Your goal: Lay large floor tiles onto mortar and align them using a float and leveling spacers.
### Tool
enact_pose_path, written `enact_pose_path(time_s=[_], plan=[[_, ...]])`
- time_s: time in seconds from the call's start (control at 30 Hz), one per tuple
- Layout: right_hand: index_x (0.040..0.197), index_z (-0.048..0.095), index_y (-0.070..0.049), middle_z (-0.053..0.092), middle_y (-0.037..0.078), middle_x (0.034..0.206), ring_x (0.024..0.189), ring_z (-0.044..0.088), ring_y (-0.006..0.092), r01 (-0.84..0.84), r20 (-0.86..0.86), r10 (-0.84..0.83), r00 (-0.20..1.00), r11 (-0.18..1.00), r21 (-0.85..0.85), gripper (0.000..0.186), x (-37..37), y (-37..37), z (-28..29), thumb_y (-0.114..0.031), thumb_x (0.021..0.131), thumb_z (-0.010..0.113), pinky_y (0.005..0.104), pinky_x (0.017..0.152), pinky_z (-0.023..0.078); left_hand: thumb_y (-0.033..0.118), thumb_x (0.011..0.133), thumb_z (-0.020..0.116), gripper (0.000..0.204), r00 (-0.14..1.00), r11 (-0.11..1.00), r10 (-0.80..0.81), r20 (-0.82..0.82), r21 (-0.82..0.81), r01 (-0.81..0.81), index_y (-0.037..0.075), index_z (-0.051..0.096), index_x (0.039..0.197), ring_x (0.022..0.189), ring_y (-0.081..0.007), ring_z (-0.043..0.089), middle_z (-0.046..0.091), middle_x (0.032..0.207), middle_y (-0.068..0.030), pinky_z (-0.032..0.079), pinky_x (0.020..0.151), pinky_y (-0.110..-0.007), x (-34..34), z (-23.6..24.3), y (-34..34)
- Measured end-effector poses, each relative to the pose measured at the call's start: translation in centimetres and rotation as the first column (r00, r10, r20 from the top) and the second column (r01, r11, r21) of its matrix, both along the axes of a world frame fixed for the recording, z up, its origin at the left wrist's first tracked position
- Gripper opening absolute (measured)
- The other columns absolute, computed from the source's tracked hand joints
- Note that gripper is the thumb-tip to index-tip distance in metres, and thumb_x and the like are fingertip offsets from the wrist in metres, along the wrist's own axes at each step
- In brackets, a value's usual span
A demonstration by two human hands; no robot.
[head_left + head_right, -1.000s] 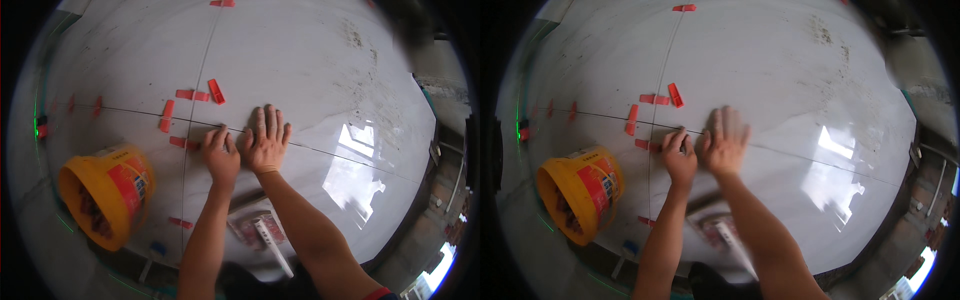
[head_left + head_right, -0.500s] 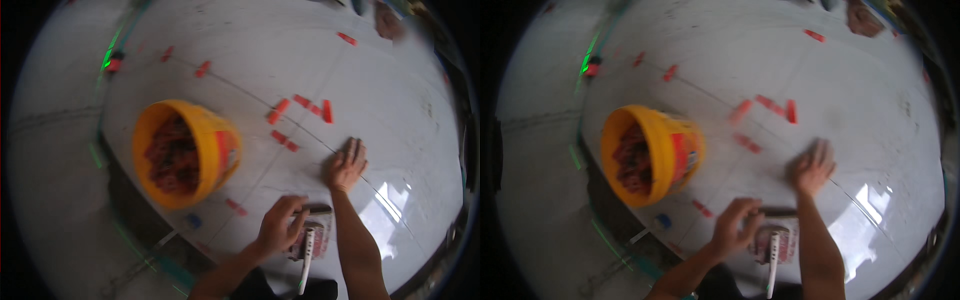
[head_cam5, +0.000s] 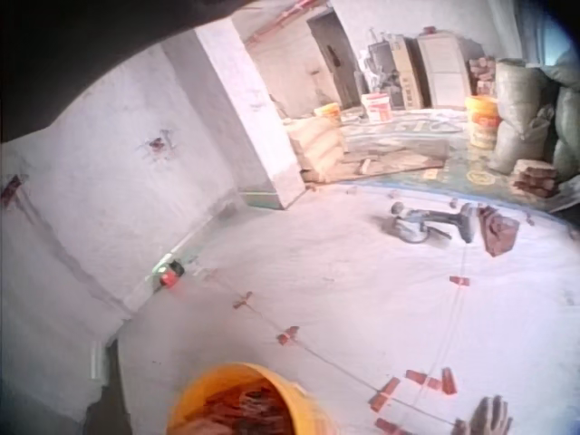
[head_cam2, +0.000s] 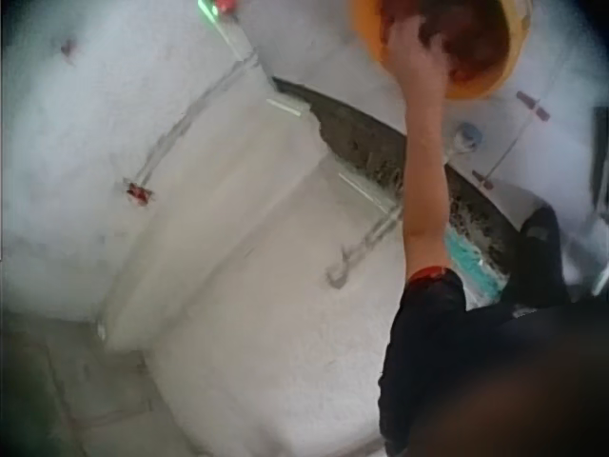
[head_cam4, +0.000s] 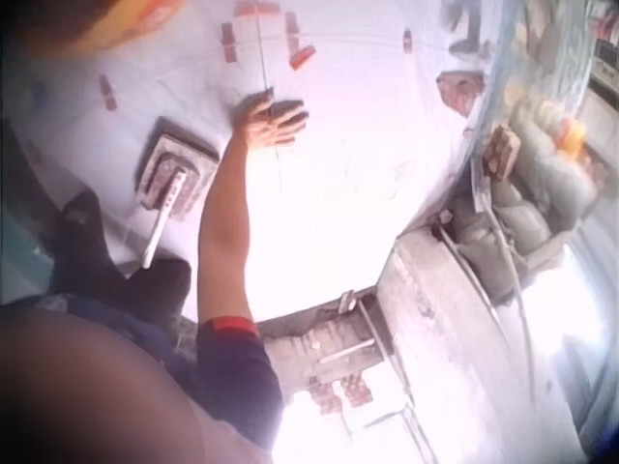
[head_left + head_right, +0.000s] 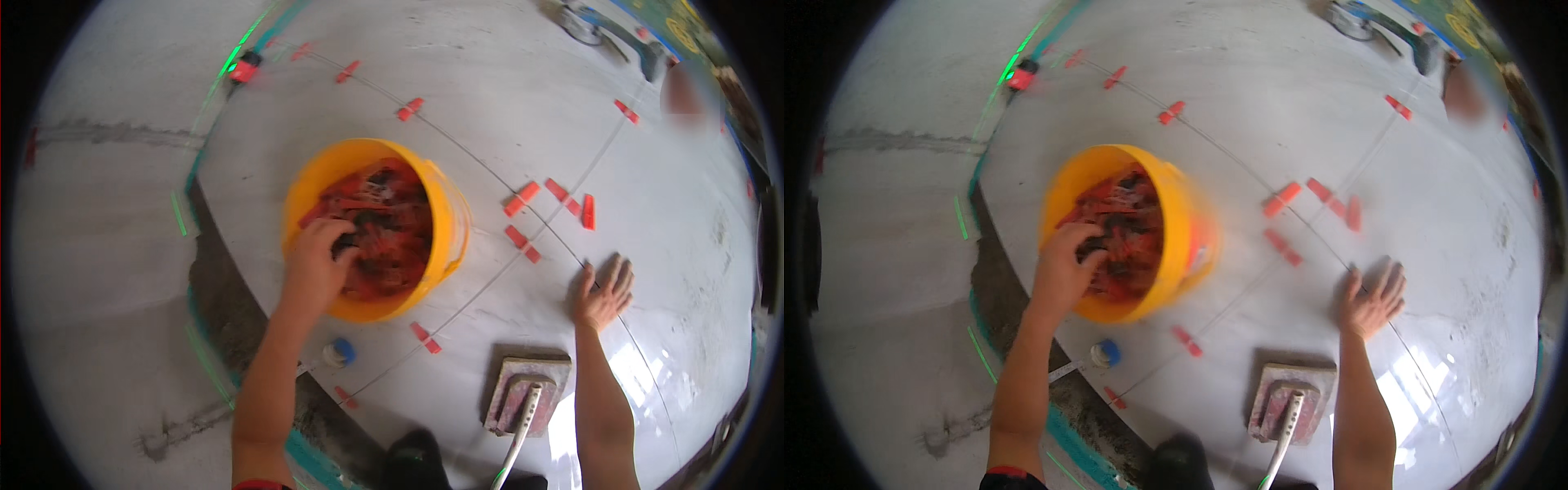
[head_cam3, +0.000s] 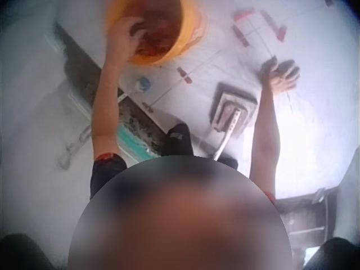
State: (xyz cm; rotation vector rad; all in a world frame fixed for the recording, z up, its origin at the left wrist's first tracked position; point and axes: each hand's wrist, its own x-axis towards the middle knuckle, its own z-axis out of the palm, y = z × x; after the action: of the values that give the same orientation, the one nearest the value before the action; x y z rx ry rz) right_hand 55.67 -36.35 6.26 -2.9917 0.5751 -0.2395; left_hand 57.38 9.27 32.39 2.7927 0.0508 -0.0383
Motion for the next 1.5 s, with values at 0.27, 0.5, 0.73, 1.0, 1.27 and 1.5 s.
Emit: enact_pose_path(time_s=[0.27, 0.5, 0.73, 1.0, 1.27, 1.5], plan=[[0.163, 0.040, -0.015, 0.035, 0.020, 0.168, 0.158, 0.027, 0.0404, 0.001, 0.010, -0.002, 1.000, 0.989, 0.150, 0.083, 0.8, 2.8, 1.7, -0.054, 0.093, 0.063, 0.0653, 0.126, 0.016, 0.015, 0.100, 0.072, 0.022, 0.898, 0.937, 0.321, 0.301, -0.237, -0.256, -0.001, 0.062, 0.112, 0.105, -0.0184, 0.066, 0.068, 0.118, -0.0129, 0.053, 0.095, -0.033, -5.8, 5.1, -2.5], [0.165, 0.036, -0.015, 0.028, 0.016, 0.172, 0.161, 0.017, 0.0383, -0.037, -0.010, 0.040, 0.999, 0.976, 0.215, 0.090, 0.1, -0.2, 2.4, -0.069, 0.096, 0.056, 0.0641, 0.127, 0.009, 0.003, 0.098, 0.059, 0.014, 0.930, 0.002, -0.194, -0.311, -0.948, -0.317, 0.001, 0.059, 0.112, 0.132, -0.0308, 0.058, 0.054, 0.148, -0.0228, 0.048, 0.108, -0.043, -13.2, -1.4, -18.3], [0.141, 0.062, 0.000, 0.072, 0.013, 0.123, 0.119, 0.066, 0.0232, 0.231, -0.220, 0.400, 0.890, 0.021, 0.973, 0.067, -14.2, -0.5, 18.7, -0.057, 0.108, 0.054, 0.0373, 0.107, 0.050, -0.010, 0.095, 0.050, 0.026, 0.818, -0.018, -0.434, -0.378, -0.904, -0.428, 0.003, 0.056, 0.116, 0.117, -0.0274, 0.065, 0.060, 0.139, -0.0168, 0.053, 0.102, -0.046, -21.0, -7.7, -21.0], [0.113, 0.066, -0.001, 0.075, 0.007, 0.104, 0.093, 0.071, 0.0124, 0.361, -0.242, 0.368, 0.898, -0.299, 0.883, 0.013, -27.8, -3.8, 20.0, -0.011, 0.105, 0.068, 0.0307, 0.080, 0.059, 0.002, 0.102, 0.058, 0.015, 0.414, 0.293, -0.666, -0.621, -0.727, -0.621, 0.003, 0.062, 0.117, 0.101, -0.0213, 0.069, 0.066, 0.113, -0.0095, 0.061, 0.087, -0.041, -23.4, -5.8, -24.4], [0.107, 0.063, 0.000, 0.074, 0.007, 0.093, 0.083, 0.074, 0.0147, -0.260, 0.064, 0.409, 0.911, 0.445, 0.857, 0.012, -27.5, -5.1, 24.0, -0.009, 0.103, 0.070, 0.0321, 0.072, 0.061, 0.015, 0.103, 0.067, 0.025, 0.329, 0.136, -0.646, -0.689, -0.528, -0.838, 0.003, 0.064, 0.125, 0.103, -0.0220, 0.071, 0.070, 0.121, -0.0104, 0.060, 0.092, -0.041, -24.3, -4.8, -28.5], [0.105, 0.059, 0.004, 0.072, 0.011, 0.092, 0.076, 0.071, 0.0159, 0.256, -0.238, 0.145, 0.960, -0.116, 0.960, 0.025, -25.2, -4.3, 22.5, -0.020, 0.106, 0.068, 0.0301, 0.072, 0.059, 0.005, 0.095, 0.076, 0.041, 0.957, 0.266, -0.261, -0.128, -0.962, -0.055, -0.001, 0.059, 0.131, 0.107, -0.0169, 0.069, 0.067, 0.117, -0.0110, 0.056, 0.093, -0.034, -24.7, -4.5, -30.5]])
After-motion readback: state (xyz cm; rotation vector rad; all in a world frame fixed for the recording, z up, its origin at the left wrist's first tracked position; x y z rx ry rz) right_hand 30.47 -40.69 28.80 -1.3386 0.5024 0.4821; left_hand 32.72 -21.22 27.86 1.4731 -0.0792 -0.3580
